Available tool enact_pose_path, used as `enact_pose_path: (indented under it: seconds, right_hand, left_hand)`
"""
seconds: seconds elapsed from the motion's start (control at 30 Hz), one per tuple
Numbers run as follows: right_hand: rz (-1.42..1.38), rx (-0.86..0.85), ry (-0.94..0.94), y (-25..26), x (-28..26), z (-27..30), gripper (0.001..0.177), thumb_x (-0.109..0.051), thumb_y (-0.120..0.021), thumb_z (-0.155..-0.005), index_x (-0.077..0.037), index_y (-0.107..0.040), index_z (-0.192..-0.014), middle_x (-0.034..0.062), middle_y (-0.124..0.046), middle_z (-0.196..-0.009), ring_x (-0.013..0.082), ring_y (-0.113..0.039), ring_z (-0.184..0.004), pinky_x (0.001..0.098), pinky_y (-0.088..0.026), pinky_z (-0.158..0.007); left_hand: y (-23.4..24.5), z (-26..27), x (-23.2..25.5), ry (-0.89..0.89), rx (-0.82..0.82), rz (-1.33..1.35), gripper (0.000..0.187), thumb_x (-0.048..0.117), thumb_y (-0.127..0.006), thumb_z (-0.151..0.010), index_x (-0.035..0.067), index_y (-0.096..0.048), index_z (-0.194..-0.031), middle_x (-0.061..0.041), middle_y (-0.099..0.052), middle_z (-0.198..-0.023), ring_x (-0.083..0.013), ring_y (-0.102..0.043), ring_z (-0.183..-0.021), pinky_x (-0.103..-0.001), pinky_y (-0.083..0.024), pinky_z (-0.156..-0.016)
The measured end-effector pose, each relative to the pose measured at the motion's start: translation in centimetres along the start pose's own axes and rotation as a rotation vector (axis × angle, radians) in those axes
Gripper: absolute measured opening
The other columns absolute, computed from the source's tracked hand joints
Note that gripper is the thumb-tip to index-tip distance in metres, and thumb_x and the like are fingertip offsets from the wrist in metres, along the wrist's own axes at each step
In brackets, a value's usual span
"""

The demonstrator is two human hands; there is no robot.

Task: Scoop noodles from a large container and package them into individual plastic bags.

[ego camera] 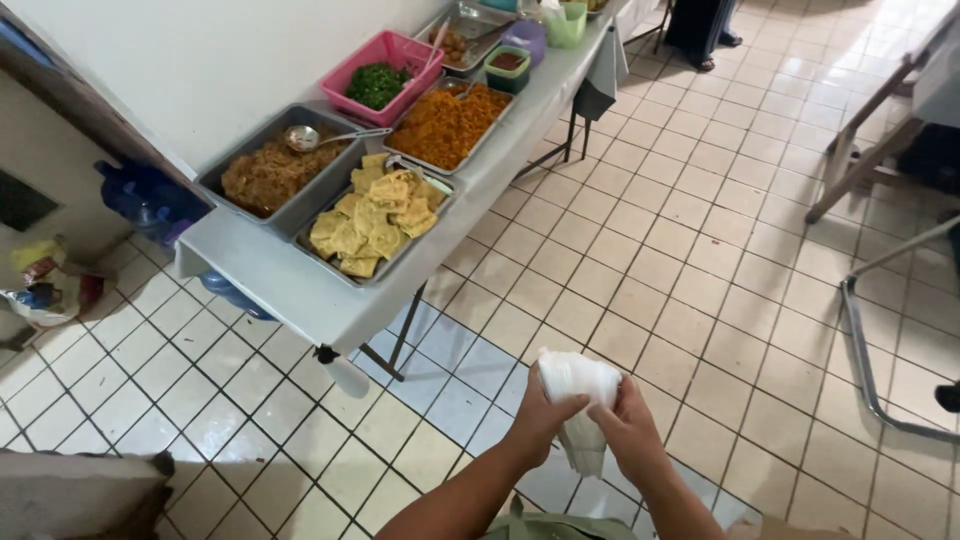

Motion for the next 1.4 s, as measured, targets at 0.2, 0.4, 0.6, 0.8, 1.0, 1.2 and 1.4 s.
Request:
enact_pose_path:
  seconds: [0.2, 0.4, 0.6, 0.8, 1.0, 1.2, 1.4]
  right_hand:
    - [0.462, 0.067, 0.106, -2.2, -9.0, -9.9, 0.052, -0.007, -0.065, -0.089, -0.009, -0.046, -0.138, 0.0081, -0.068, -0.107, 0.0113, -0.065, -0.093, 0.0268, -0.054, -0.079]
    - [-0.334, 0.109, 0.127, 5.7, -9.9, -28.4, 0.036, -0.005, -0.057, -0.099, -0.002, -0.048, -0.134, 0.0118, -0.063, -0.12, 0.0212, -0.066, -0.104, 0.037, -0.057, -0.086]
    - [-0.536, 0.101, 0.132, 10.1, -25.8, -42.7, 0.046, -0.004, -0.055, -0.091, -0.01, -0.047, -0.136, 0.0084, -0.064, -0.122, 0.0256, -0.068, -0.111, 0.0444, -0.061, -0.089]
    - [-0.28, -0.215, -0.216, 7.0, -18.5, -57.7, 0.046, -0.022, -0.072, -0.094, 0.002, -0.058, -0.13, 0.0149, -0.066, -0.103, 0.0258, -0.066, -0.086, 0.0433, -0.058, -0.07]
    - [0.265, -0.648, -0.206, -3.4, -22.1, -66.2, 0.07, -0.022, -0.082, -0.079, -0.006, -0.055, -0.141, 0.0115, -0.071, -0.107, 0.0183, -0.07, -0.092, 0.0342, -0.059, -0.083]
    - [0.357, -0.429, -0.298, -3.0, -22.0, -79.5, 0.071, -0.026, -0.083, -0.079, -0.01, -0.051, -0.14, 0.0111, -0.074, -0.106, 0.0194, -0.07, -0.092, 0.0351, -0.056, -0.084]
    - [-0.123, -0.199, -0.424, 0.8, -19.0, -92.1, 0.049, -0.019, -0.075, -0.086, -0.002, -0.058, -0.128, 0.0142, -0.071, -0.096, 0.0232, -0.068, -0.075, 0.0384, -0.059, -0.063]
  left_hand:
    - [1.5, -11.2, 4.0, -0.2, 0.086, -0.269, 0.084, 0.004, -0.072, -0.079, 0.005, -0.029, -0.15, -0.015, -0.055, -0.134, -0.026, -0.06, -0.123, -0.04, -0.054, -0.1]
    - [2.7, -26.9, 7.8, -0.082, 0.405, -0.052, 0.093, 0.002, -0.064, -0.077, 0.022, -0.014, -0.152, -0.013, -0.051, -0.129, -0.0244, -0.057, -0.112, -0.042, -0.054, -0.09]
    - [6.4, -41.2, 10.7, -0.204, 0.414, 0.295, 0.072, 0.009, -0.063, -0.083, 0.009, -0.031, -0.147, -0.012, -0.053, -0.125, -0.0251, -0.06, -0.109, -0.041, -0.053, -0.093]
    - [7.9, -52.2, 14.3, -0.313, 0.491, 0.249, 0.071, 0.01, -0.072, -0.086, 0.001, -0.032, -0.144, -0.016, -0.051, -0.121, -0.027, -0.057, -0.107, -0.044, -0.05, -0.091]
    - [8.2, -65.6, 19.5, -0.067, 0.56, 0.016, 0.092, 0.026, -0.078, -0.082, 0.007, -0.019, -0.15, -0.019, -0.053, -0.126, -0.0295, -0.06, -0.11, -0.043, -0.057, -0.081]
    - [8.1, -80.4, 25.9, 0.013, 0.414, -0.339, 0.089, 0.038, -0.076, -0.083, 0.006, -0.03, -0.152, -0.019, -0.049, -0.136, -0.0288, -0.06, -0.119, -0.04, -0.058, -0.091]
    - [7.4, -93.2, 28.0, 0.074, 0.147, -0.451, 0.085, 0.045, -0.061, -0.095, 0.004, -0.025, -0.16, -0.019, -0.05, -0.153, -0.0252, -0.054, -0.136, -0.036, -0.045, -0.11]
Point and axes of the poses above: each hand's wrist, its own z-axis away from the middle knuckle, its own y-axis out of the back of the hand, x = y × z, the point moved 9 cm from there along -z, towards the middle knuckle
